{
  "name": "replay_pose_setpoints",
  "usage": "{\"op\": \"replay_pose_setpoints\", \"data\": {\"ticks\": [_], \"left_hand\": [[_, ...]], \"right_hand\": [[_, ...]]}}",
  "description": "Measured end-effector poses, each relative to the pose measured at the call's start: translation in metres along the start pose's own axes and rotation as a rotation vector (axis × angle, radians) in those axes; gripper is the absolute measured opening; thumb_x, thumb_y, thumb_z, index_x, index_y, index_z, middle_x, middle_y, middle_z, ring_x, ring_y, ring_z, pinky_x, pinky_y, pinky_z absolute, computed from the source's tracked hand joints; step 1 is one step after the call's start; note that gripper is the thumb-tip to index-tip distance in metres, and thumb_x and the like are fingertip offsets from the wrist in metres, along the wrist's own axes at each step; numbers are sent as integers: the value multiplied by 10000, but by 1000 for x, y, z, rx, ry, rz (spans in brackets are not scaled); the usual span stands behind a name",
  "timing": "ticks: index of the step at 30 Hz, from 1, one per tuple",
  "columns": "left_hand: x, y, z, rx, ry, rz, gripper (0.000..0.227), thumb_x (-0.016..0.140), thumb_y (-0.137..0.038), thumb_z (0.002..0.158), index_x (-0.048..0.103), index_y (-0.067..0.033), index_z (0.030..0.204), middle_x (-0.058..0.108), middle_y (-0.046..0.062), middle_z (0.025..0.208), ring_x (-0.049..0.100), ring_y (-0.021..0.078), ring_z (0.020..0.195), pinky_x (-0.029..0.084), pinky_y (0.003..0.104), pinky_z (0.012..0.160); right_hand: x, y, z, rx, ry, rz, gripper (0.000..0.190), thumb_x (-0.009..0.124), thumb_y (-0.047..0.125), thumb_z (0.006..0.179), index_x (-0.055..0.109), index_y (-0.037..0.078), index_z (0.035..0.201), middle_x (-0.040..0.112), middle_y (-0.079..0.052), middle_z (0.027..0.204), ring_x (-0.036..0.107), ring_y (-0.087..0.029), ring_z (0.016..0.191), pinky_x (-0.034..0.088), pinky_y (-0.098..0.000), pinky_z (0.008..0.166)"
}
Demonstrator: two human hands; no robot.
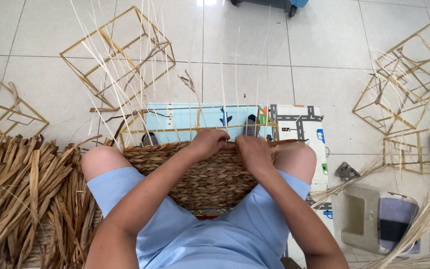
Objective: The person weaves strips of dried plant fibers onto a woven mat attached to a wire frame by hand.
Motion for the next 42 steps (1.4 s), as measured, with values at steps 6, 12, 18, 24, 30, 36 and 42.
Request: {"op": "replay_pose_setpoints", "data": {"ticks": [6,12,18,24,30,36,42], "left_hand": [[-3,-14,5,-104,-69,94,127,698,-196,913,731,-95,983,740,135,897,717,341,868,548,483,754],[9,-7,-20,38,-205,42,110,664,-200,981,670,-96,1013,734,135,840,725,346,782,553,464,668],[4,5,-21,-78,-190,-293,125,625,-149,927,616,-82,1031,726,107,805,756,310,712,579,451,614],[32,-1,-1,68,-186,291,95,686,-144,911,643,-64,940,702,153,824,706,355,824,547,477,702],[31,-8,-9,-29,-309,118,93,675,-156,909,689,-71,877,684,145,907,666,375,893,531,508,746],[30,-14,-10,-110,-364,118,141,660,-173,946,684,-54,873,686,137,935,657,385,914,514,528,739],[32,-14,-11,-167,-311,27,143,618,-178,933,701,-81,868,686,131,924,668,365,895,524,522,742]], "right_hand": [[-51,23,13,-258,-606,-86,92,686,99,813,627,96,883,676,-84,992,683,-289,913,494,-430,745],[26,-11,18,383,217,488,327,616,137,987,658,135,1311,721,-109,813,709,-253,762,527,-371,694],[29,-9,1,548,198,939,234,663,235,1003,752,23,1043,755,-139,843,704,-292,751,553,-378,663],[-6,0,-26,-55,-381,613,211,676,145,988,724,62,1175,756,-132,1036,740,-273,926,580,-395,798],[-11,4,-1,-112,-279,61,83,705,106,815,724,101,896,601,-91,836,624,-311,829,475,-473,708],[-1,24,2,-106,-206,-61,109,630,66,780,647,36,883,571,-143,990,585,-349,966,475,-467,830],[6,23,-6,55,-255,-14,44,680,74,745,660,67,784,578,-140,882,602,-359,889,459,-508,752]]}}
Point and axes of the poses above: each hand's wrist, its own z-axis towards the middle knuckle, its own x-axis out of the palm, y = z × x, the point moved 3 cm from there along z, towards the middle knuckle
